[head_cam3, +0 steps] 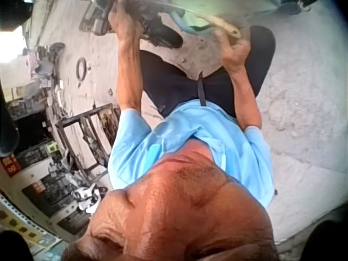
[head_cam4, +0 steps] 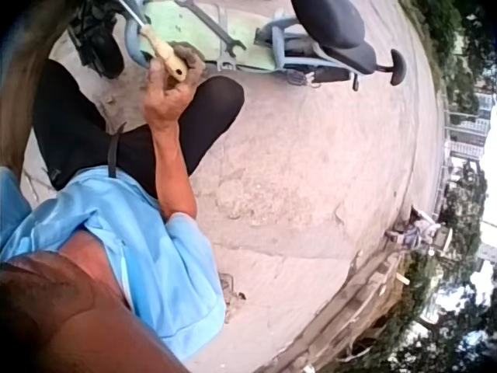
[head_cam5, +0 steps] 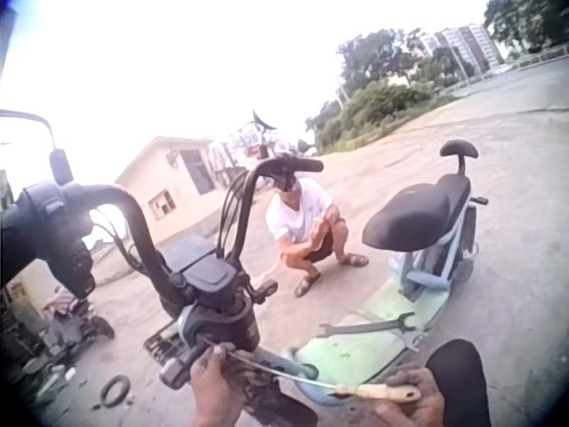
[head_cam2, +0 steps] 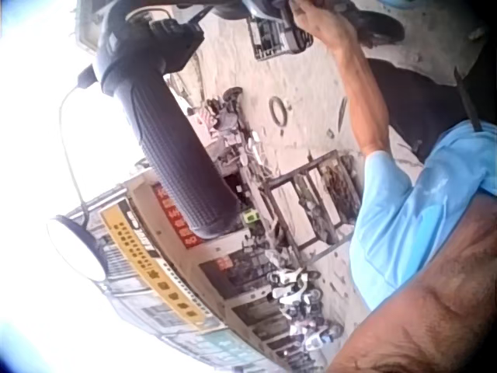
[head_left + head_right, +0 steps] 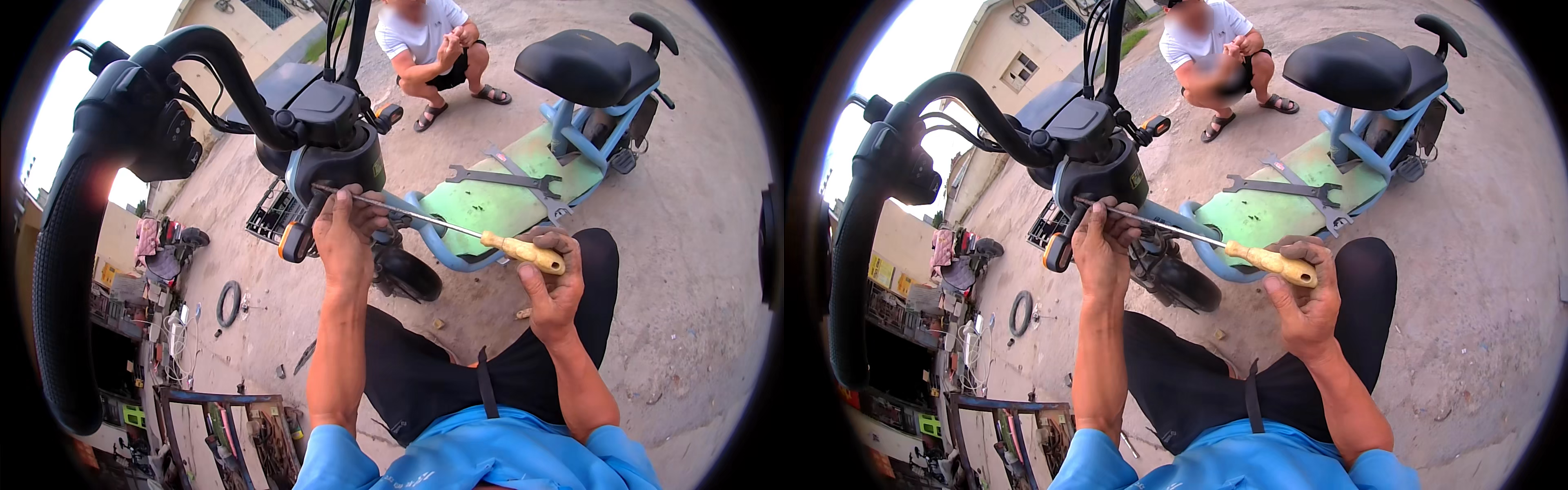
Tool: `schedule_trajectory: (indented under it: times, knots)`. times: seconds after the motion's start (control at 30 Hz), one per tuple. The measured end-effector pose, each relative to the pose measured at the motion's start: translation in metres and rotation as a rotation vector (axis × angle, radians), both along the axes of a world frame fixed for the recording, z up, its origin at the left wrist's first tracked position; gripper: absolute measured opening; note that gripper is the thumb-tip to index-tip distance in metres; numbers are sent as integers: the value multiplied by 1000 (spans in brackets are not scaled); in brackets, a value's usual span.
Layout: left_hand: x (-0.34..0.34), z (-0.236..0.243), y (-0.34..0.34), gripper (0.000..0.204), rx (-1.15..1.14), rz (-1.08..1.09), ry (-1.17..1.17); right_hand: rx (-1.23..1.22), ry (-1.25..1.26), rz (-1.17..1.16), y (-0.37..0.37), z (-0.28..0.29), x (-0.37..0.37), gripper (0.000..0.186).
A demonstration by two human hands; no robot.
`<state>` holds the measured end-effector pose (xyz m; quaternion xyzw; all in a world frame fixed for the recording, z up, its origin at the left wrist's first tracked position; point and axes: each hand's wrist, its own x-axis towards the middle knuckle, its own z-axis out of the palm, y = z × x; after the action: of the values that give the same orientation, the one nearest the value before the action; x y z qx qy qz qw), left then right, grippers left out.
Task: The person uses a screwdriver to work on the handlebar assembly of a light blue electric scooter. They repeatedly insert the tool into the central housing and turn it while holding the handlebars steady. Another person is visible in the background observing the repair.
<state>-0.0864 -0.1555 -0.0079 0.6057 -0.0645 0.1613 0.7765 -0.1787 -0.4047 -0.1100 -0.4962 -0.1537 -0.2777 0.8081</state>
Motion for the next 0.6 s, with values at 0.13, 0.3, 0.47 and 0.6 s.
schedule_trajectory:
  times: [0.13, 0.3, 0.47, 0.6]
  knots:
    - [2, -2, -1, 26, 41, 25, -12, -125, 201, 0, -8, -4, 2, 27]
    - [2, -3, -2, 27, 71, 70, -12, -173, 323, 66, -10, -6, -2, 28]
    - [1, 2, -2, 29, 137, 105, 0, -6, 230, 153, -9, -6, -2, 32]
    - [1, 3, 2, 30, 216, 111, 13, -36, 276, 222, -6, -12, -6, 33]
